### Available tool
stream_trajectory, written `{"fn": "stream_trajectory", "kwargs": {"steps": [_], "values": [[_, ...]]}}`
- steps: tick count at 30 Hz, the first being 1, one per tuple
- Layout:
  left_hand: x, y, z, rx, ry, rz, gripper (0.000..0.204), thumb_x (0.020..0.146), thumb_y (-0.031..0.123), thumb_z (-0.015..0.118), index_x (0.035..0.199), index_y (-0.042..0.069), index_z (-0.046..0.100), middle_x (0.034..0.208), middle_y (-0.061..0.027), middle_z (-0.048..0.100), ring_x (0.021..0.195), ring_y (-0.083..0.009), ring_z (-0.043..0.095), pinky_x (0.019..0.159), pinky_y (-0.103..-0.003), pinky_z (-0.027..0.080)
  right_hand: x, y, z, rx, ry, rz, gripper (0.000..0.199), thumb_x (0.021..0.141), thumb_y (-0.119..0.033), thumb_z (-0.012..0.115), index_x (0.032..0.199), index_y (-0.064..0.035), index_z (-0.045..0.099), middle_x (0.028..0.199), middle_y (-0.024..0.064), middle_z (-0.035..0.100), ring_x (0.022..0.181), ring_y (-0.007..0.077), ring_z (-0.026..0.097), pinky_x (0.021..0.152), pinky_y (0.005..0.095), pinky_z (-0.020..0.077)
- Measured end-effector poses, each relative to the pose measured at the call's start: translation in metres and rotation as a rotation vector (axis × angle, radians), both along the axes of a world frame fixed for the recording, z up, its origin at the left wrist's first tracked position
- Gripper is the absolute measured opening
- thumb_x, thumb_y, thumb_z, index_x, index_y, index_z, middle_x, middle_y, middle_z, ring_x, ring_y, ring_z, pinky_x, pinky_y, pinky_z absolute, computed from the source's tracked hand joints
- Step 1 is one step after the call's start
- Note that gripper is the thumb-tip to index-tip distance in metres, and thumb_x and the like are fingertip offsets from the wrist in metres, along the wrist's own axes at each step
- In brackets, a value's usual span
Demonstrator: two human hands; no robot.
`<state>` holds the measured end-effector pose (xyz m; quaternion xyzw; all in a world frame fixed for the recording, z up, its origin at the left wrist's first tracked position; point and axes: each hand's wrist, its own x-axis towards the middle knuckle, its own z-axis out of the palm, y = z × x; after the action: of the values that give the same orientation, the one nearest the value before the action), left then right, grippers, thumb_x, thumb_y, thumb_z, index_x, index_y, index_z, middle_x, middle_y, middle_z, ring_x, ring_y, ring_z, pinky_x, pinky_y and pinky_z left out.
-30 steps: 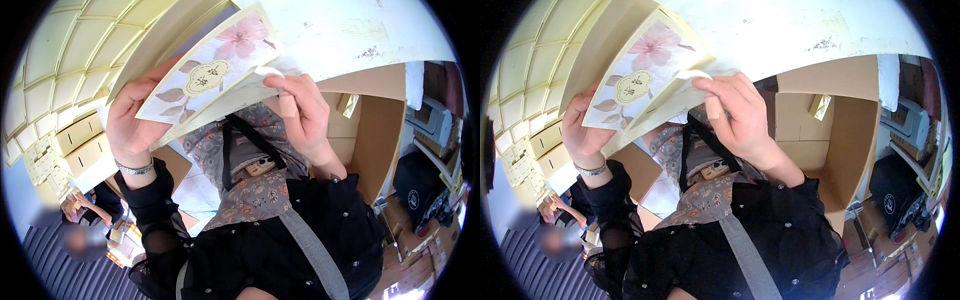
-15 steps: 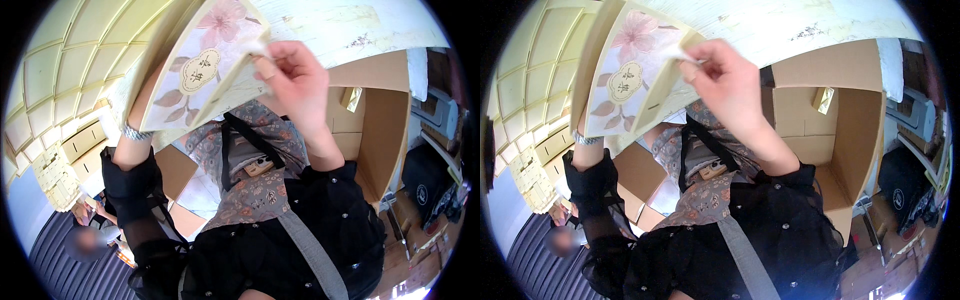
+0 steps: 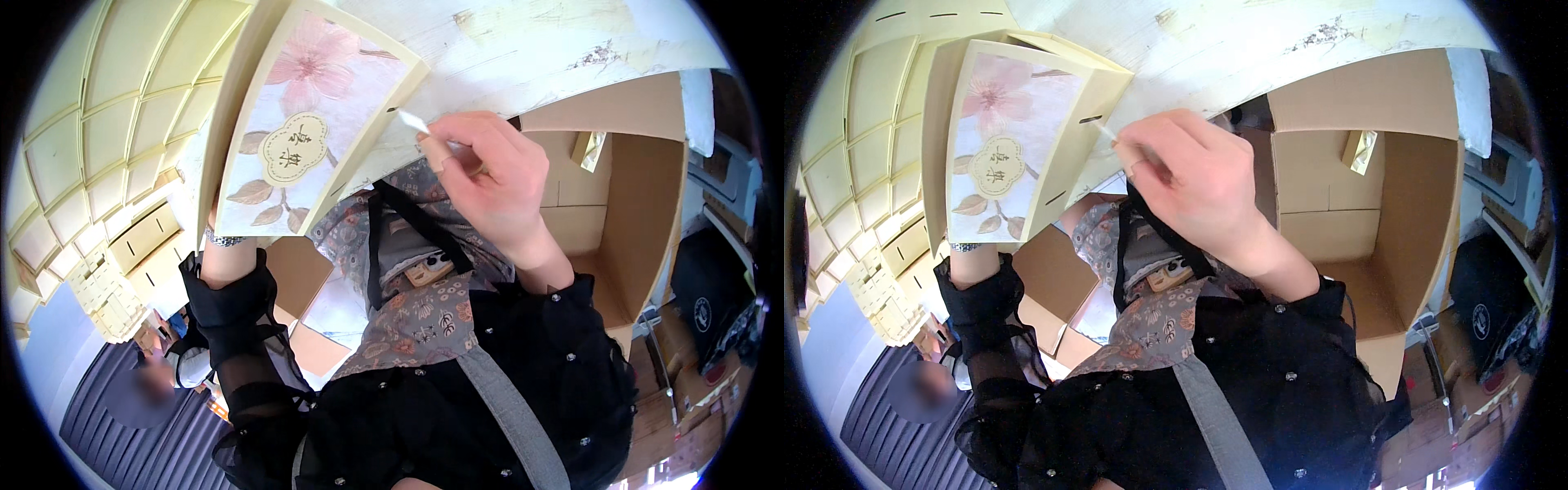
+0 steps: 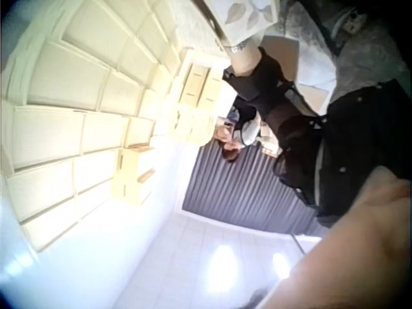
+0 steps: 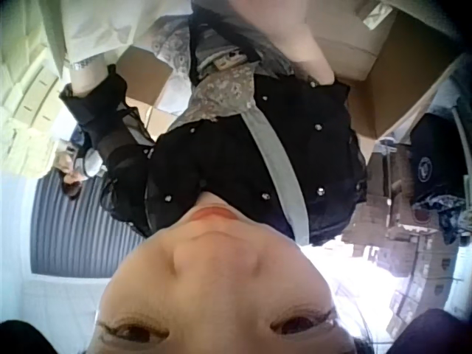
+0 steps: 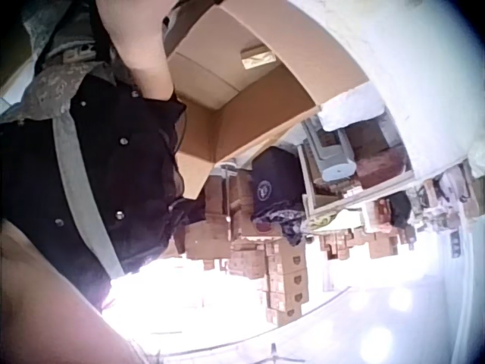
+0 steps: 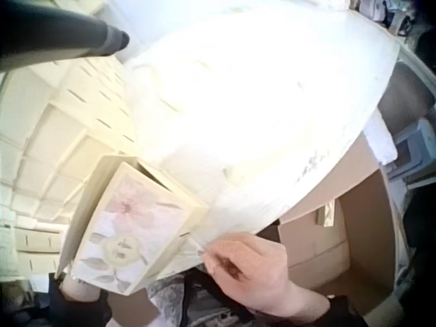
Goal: The person assembles small rectangular boxes from flat cardboard pieces, inserts a decorative paper insert, and secures the box with a ribbon. The person repeats this process for multiple boxes, placing the finished items into a larger cardboard box.
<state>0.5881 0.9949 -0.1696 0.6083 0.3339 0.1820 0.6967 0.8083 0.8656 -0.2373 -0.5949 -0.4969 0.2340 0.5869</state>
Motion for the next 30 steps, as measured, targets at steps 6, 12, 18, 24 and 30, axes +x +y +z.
{"fn": "stream_trajectory", "kwargs": {"steps": [6,12,18,24,30], "values": [[-0.006,-0.009,0.008,0.094,0.045,-0.042,0.053,0.086,0.015,0.059,0.136,0.004,0.044,0.137,-0.0181,0.046,0.122,-0.0240,0.051,0.095,-0.034,0.046,0.004,0.002,-0.006,0.074,-0.200,-0.048,0.016,0.070,-0.004,0.073,0.083,-0.0084,0.066,0.076,0.0046,0.064,0.061,0.0217,0.062,0.054,0.0288,0.0497],[0.006,-0.002,-0.010,0.046,0.017,-0.009,0.055,0.086,0.016,0.060,0.137,0.004,0.043,0.138,-0.0175,0.046,0.122,-0.0240,0.051,0.095,-0.034,0.045,0.004,0.012,0.004,0.071,-0.380,0.025,0.018,0.070,-0.006,0.072,0.087,-0.0103,0.068,0.076,0.0023,0.063,0.062,0.0198,0.062,0.053,0.0296,0.0492],[0.000,-0.006,-0.013,0.046,-0.028,0.001,0.056,0.086,0.017,0.061,0.137,0.005,0.043,0.138,-0.0168,0.046,0.122,-0.0240,0.050,0.096,-0.034,0.045,0.004,0.011,0.010,0.062,-0.335,0.052,0.020,0.070,-0.005,0.072,0.088,-0.0107,0.069,0.078,0.0020,0.064,0.061,0.0189,0.062,0.052,0.0281,0.0492],[-0.012,-0.015,-0.006,0.111,-0.024,-0.020,0.057,0.085,0.017,0.062,0.138,0.005,0.043,0.138,-0.0162,0.047,0.122,-0.0241,0.050,0.097,-0.033,0.044,0.004,0.012,0.010,0.005,-0.328,0.013,0.019,0.068,-0.001,0.072,0.085,-0.0097,0.069,0.074,0.0036,0.063,0.058,0.0192,0.062,0.051,0.0275,0.0489],[-0.019,-0.021,-0.001,0.160,-0.013,-0.028,0.058,0.085,0.018,0.062,0.138,0.005,0.042,0.138,-0.0156,0.047,0.122,-0.0241,0.050,0.097,-0.033,0.043,0.004,0.014,0.012,0.052,-0.329,0.036,0.020,0.066,0.000,0.072,0.084,-0.0084,0.069,0.073,0.0043,0.063,0.056,0.0182,0.061,0.049,0.0269,0.0481]]}}
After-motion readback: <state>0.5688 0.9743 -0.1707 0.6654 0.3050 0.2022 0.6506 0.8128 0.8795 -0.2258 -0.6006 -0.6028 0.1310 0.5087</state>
